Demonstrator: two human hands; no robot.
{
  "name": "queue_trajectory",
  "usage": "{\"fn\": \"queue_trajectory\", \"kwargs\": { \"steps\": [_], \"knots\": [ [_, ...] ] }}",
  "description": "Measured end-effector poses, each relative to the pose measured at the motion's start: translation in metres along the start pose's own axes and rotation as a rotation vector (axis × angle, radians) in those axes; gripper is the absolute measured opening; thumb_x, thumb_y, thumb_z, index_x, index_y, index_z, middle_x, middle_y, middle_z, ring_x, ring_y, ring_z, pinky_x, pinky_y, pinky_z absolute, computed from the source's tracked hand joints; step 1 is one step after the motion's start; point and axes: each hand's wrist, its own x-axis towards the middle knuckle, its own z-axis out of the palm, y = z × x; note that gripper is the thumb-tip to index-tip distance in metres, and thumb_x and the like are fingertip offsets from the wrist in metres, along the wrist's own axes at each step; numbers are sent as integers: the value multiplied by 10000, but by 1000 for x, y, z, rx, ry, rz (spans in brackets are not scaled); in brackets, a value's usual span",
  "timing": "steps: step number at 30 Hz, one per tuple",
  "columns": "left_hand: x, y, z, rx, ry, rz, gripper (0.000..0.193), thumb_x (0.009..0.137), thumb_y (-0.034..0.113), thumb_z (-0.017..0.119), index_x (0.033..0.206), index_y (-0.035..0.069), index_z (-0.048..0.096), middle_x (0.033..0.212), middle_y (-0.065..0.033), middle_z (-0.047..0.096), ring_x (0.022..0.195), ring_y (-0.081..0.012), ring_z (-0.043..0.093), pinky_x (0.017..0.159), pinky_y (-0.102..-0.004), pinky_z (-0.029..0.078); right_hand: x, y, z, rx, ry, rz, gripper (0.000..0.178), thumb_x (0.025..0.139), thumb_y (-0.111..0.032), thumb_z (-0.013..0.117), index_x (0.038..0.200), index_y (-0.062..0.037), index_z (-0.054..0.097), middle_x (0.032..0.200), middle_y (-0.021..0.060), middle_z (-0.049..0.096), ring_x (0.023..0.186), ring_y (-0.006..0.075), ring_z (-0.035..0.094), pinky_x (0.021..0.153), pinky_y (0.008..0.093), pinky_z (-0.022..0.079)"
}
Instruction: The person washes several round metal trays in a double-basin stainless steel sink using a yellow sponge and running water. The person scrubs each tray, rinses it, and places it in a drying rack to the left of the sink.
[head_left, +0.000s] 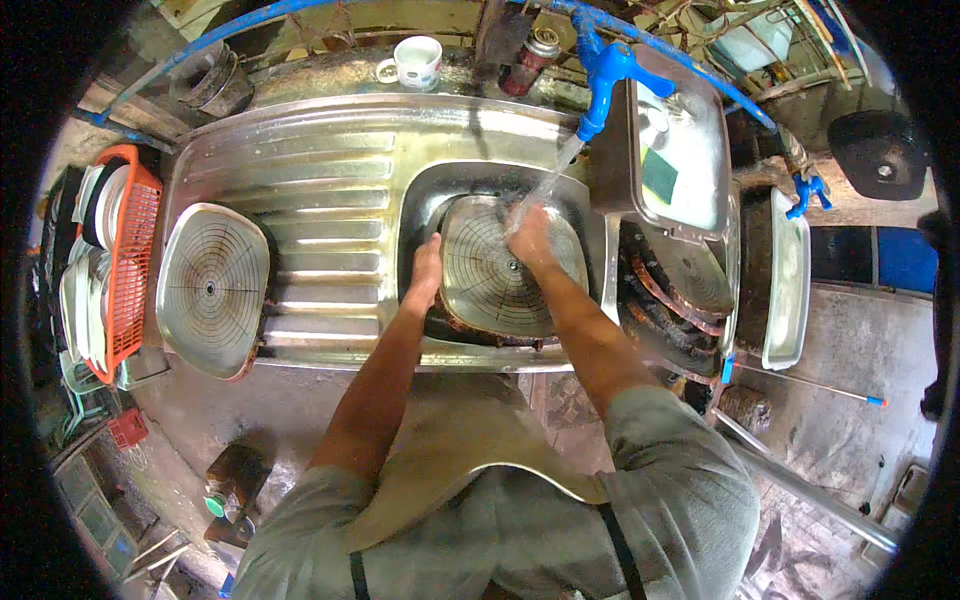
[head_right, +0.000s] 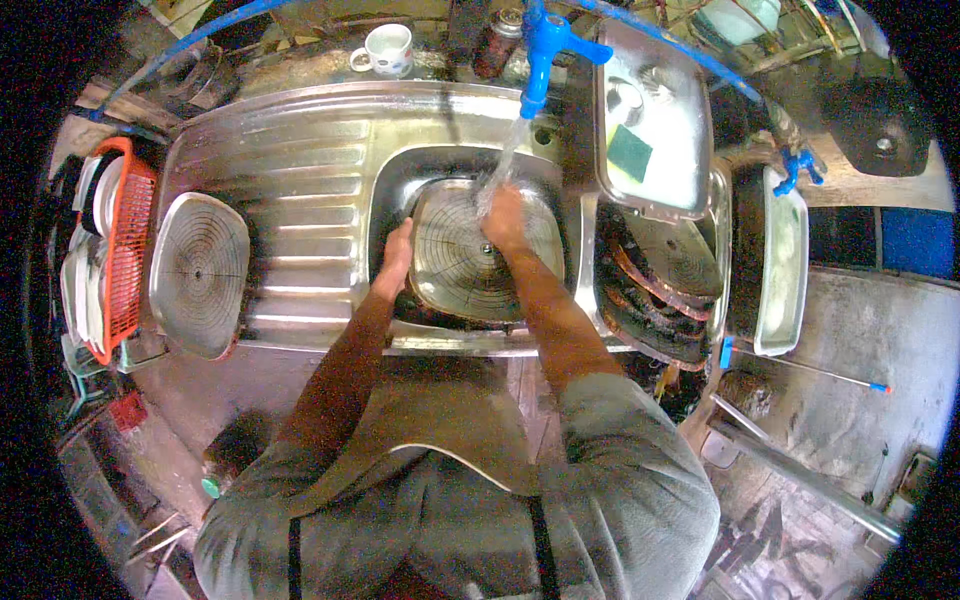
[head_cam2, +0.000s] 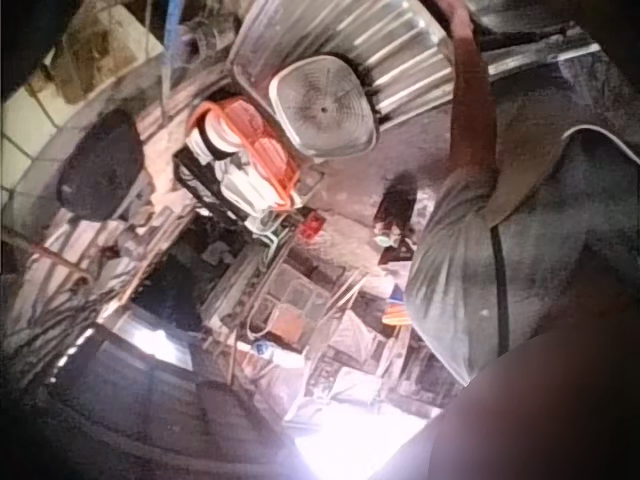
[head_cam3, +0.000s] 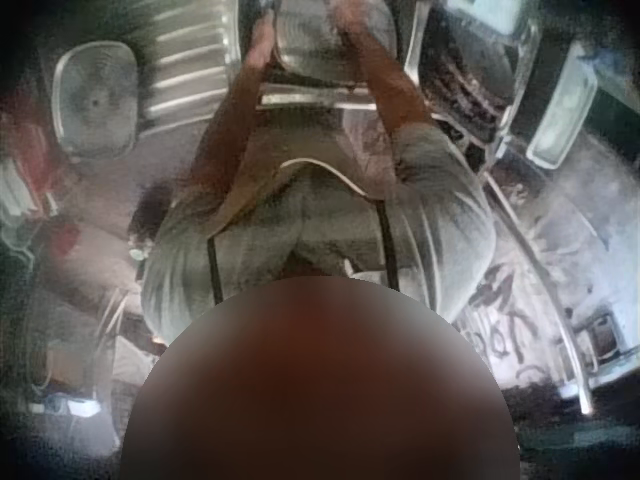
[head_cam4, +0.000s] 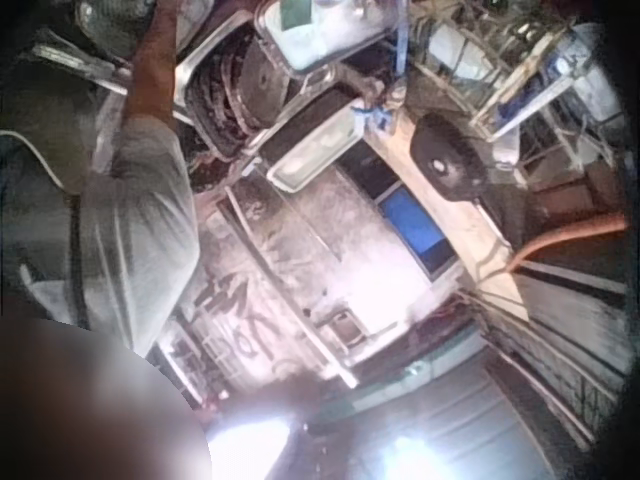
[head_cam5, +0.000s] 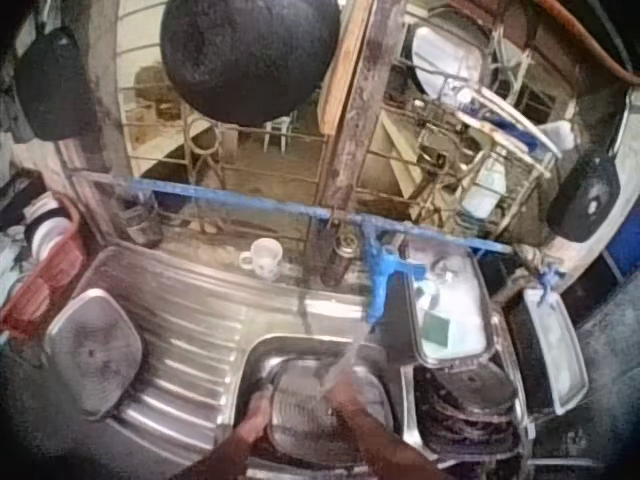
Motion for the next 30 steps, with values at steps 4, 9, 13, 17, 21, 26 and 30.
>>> {"fn": "queue_trajectory", "kwargs": {
  "steps": [4, 9, 13, 17, 21, 26, 30],
  "knots": [
    [-12, 17, 12, 119, 87, -88, 617, 1017, 482, 451, 1156, -92, 628, 1149, -223, 656, 1052, -301, 595, 942, -429, 428, -92, -35, -31, 74, 69, -241, 114, 833, -125, 611, 835, -11, 606, 867, 195, 574, 901, 395, 551, 833, 477, 424],
    [-7, 21, 12, 5, 14, -59, 565, 999, 459, 503, 1133, -70, 646, 1125, -181, 663, 1016, -260, 603, 920, -408, 445, -132, -53, -79, 519, -174, 90, 226, 933, -231, 587, 910, -13, 641, 986, 176, 641, 986, 341, 581, 851, 435, 436],
    [-23, 45, 26, 80, -101, 9, 415, 945, 310, 578, 1120, -59, 656, 1059, -147, 677, 939, -247, 630, 857, -395, 474, -84, -30, -114, 1166, -79, 720, 303, 970, -288, 584, 1112, -22, 606, 1166, 163, 626, 1122, 303, 557, 961, 431, 418],
    [-17, 37, 7, -42, -84, -45, 335, 890, 193, 599, 1117, -45, 662, 998, -131, 689, 907, -237, 647, 818, -388, 489, -26, -94, -248, 1169, 76, 309, 507, 939, -292, 637, 1353, -28, 509, 1344, 173, 562, 1278, 300, 493, 1085, 427, 369],
    [0, 23, -5, -100, -119, -41, 370, 876, 184, 602, 1158, -55, 632, 1009, -135, 690, 906, -244, 649, 819, -386, 493, -7, -51, -336, 152, 372, -98, 724, 826, -101, 684, 1492, -109, 400, 1480, 215, 468, 1390, 347, 408, 1139, 474, 338],
    [-9, 30, 12, 80, 25, -35, 550, 872, 210, 622, 1322, -87, 514, 1230, -206, 609, 1095, -293, 594, 929, -411, 455, 27, 39, -318, -211, -125, 50, 881, 733, -50, 685, 1528, -111, 310, 1200, 311, 611, 1164, 460, 568, 1051, 483, 421],
    [-28, 42, 18, 54, -47, -73, 543, 911, 290, 613, 1296, -87, 543, 1174, -177, 636, 1069, -278, 593, 926, -404, 447, 19, 38, -312, -232, -1, 92, 582, 804, -103, 674, 1339, 9, 476, 994, 285, 684, 971, 432, 663, 863, 520, 523]
  ]
}}
